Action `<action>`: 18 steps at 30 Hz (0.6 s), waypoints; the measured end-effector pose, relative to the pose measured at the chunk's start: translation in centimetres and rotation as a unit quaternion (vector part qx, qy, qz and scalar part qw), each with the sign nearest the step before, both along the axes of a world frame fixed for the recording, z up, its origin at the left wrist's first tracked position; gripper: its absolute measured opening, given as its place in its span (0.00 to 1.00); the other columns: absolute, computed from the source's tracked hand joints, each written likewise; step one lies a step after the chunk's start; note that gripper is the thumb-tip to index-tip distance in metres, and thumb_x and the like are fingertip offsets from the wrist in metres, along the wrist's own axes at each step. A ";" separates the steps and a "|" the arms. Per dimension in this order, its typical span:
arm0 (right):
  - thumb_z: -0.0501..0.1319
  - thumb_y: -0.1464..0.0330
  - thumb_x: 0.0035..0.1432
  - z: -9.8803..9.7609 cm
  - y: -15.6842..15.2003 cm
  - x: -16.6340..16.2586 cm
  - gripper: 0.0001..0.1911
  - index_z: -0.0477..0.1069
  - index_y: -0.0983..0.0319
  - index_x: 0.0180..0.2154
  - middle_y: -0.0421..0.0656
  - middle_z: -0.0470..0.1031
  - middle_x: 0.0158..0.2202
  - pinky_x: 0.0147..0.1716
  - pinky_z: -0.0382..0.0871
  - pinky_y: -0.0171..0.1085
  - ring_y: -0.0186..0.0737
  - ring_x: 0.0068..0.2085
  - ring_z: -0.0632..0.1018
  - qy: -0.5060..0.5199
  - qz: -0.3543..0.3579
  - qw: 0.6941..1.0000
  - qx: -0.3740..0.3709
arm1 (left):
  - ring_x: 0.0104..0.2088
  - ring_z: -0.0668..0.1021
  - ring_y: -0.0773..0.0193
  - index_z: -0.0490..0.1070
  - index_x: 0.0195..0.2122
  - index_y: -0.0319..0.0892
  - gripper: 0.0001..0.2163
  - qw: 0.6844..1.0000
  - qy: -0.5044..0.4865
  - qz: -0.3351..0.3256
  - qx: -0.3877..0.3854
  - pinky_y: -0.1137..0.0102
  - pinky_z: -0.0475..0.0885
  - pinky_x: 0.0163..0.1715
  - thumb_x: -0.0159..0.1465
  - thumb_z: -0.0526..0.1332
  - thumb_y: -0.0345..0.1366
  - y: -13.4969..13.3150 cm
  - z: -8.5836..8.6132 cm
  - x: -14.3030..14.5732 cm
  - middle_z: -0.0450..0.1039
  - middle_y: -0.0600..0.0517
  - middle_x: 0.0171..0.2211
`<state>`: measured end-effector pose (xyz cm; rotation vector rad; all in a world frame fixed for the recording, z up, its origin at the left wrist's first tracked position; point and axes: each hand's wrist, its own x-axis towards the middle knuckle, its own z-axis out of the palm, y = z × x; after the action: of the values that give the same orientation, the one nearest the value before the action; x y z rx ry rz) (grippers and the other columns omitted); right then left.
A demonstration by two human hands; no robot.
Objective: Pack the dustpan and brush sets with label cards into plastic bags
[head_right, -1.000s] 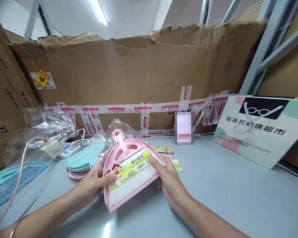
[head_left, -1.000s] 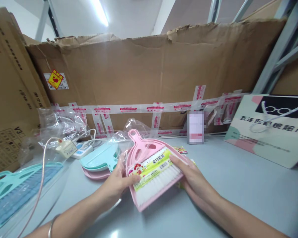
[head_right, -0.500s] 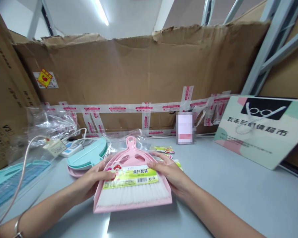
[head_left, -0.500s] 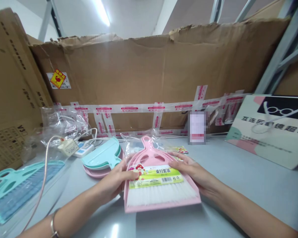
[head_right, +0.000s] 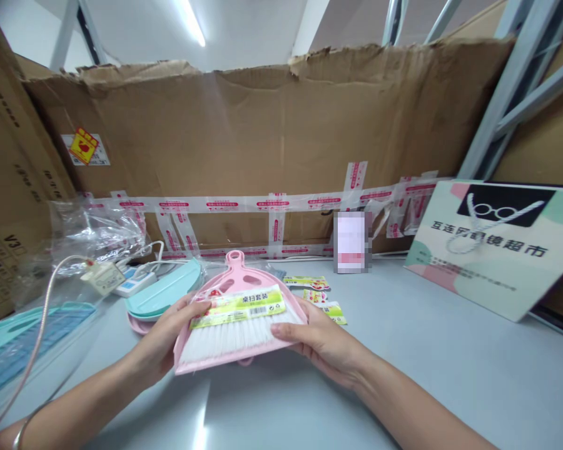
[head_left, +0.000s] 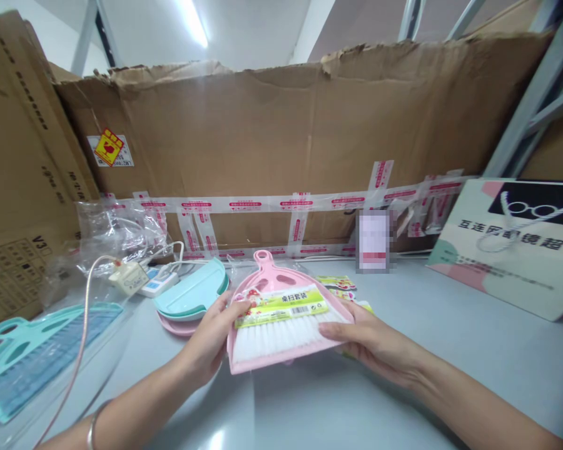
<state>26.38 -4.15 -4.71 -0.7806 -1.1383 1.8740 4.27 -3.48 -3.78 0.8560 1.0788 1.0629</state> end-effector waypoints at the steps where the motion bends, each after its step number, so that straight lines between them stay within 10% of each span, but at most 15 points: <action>1: 0.67 0.70 0.44 -0.2 0.1 -0.1 0.29 0.64 0.62 0.50 0.46 0.76 0.42 0.42 0.72 0.36 0.41 0.43 0.76 -0.007 -0.024 1.000 -0.004 | 0.34 0.79 0.58 0.62 0.44 0.38 0.17 1.000 0.010 -0.001 -0.001 0.69 0.74 0.33 0.54 0.63 0.35 0.0 0.2 0.0 0.77 0.44 0.35; 10: 0.66 0.66 0.46 -1.2 1.2 -0.4 0.25 0.67 0.63 0.47 0.46 0.75 0.43 0.28 0.74 0.25 0.38 0.40 0.77 -0.048 -0.159 0.986 -0.026 | 0.31 0.77 0.67 0.60 0.51 0.40 0.30 0.985 0.012 -0.162 0.060 0.78 0.70 0.26 0.47 0.67 0.27 -0.1 1.5 -0.8 0.74 0.45 0.43; 18: 0.67 0.72 0.44 -1.1 0.7 -0.8 0.26 0.67 0.60 0.48 0.43 0.76 0.41 0.39 0.73 0.30 0.36 0.39 0.77 0.022 -0.129 0.991 -0.022 | 0.17 0.73 0.71 0.62 0.51 0.36 0.27 0.989 0.102 -0.063 0.086 0.80 0.59 0.14 0.51 0.66 0.37 0.9 0.3 -1.1 0.73 0.53 0.18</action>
<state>25.59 -3.49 -5.83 -0.8628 -0.9231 1.6966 3.21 -2.53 -3.48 1.1767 1.0961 0.9882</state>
